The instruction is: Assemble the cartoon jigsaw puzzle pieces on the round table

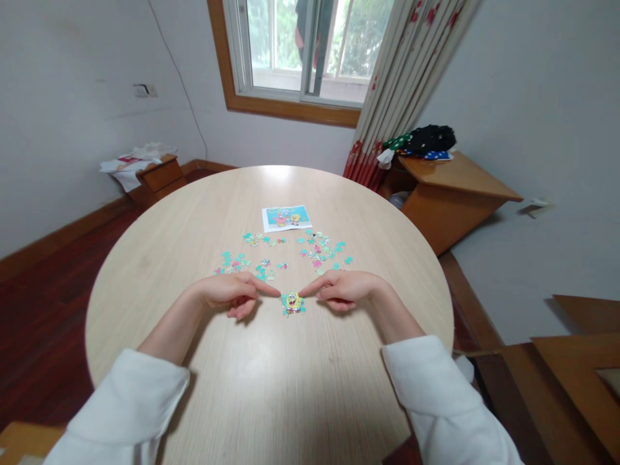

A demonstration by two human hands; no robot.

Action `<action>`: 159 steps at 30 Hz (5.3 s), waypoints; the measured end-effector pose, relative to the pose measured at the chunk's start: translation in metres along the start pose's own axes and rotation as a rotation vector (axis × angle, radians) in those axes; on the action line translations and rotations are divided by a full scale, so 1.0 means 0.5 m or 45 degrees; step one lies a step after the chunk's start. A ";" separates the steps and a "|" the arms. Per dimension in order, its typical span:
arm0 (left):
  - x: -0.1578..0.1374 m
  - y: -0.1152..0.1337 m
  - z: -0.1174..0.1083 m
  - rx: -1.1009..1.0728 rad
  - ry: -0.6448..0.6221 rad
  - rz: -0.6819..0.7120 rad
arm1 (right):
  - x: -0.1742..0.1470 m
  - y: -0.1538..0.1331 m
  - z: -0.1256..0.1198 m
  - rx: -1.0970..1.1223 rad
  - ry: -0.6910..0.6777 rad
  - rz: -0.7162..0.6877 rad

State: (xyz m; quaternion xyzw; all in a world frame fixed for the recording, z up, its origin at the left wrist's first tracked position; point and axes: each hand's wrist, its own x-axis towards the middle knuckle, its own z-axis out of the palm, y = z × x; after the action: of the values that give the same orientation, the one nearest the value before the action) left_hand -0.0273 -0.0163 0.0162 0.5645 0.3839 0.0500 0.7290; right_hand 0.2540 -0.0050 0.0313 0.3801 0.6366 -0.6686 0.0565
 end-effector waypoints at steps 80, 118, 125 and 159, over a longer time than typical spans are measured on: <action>-0.105 -0.013 -0.116 -0.059 0.633 0.129 | 0.027 0.007 0.015 0.040 -0.386 0.086; -0.046 0.001 -0.061 0.975 0.757 0.155 | 0.030 0.010 0.014 0.046 -0.366 0.038; -0.050 0.013 -0.052 0.850 0.730 0.191 | 0.029 0.016 0.009 0.080 -0.296 -0.031; 0.052 0.022 0.080 0.617 0.771 0.479 | 0.055 -0.011 0.052 0.133 0.325 -0.420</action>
State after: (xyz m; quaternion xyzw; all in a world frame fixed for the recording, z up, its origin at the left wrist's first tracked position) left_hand 0.0196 -0.0303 0.0154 0.7394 0.4716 0.2537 0.4080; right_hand 0.2204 -0.0159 0.0172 0.3548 0.6568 -0.6473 -0.1545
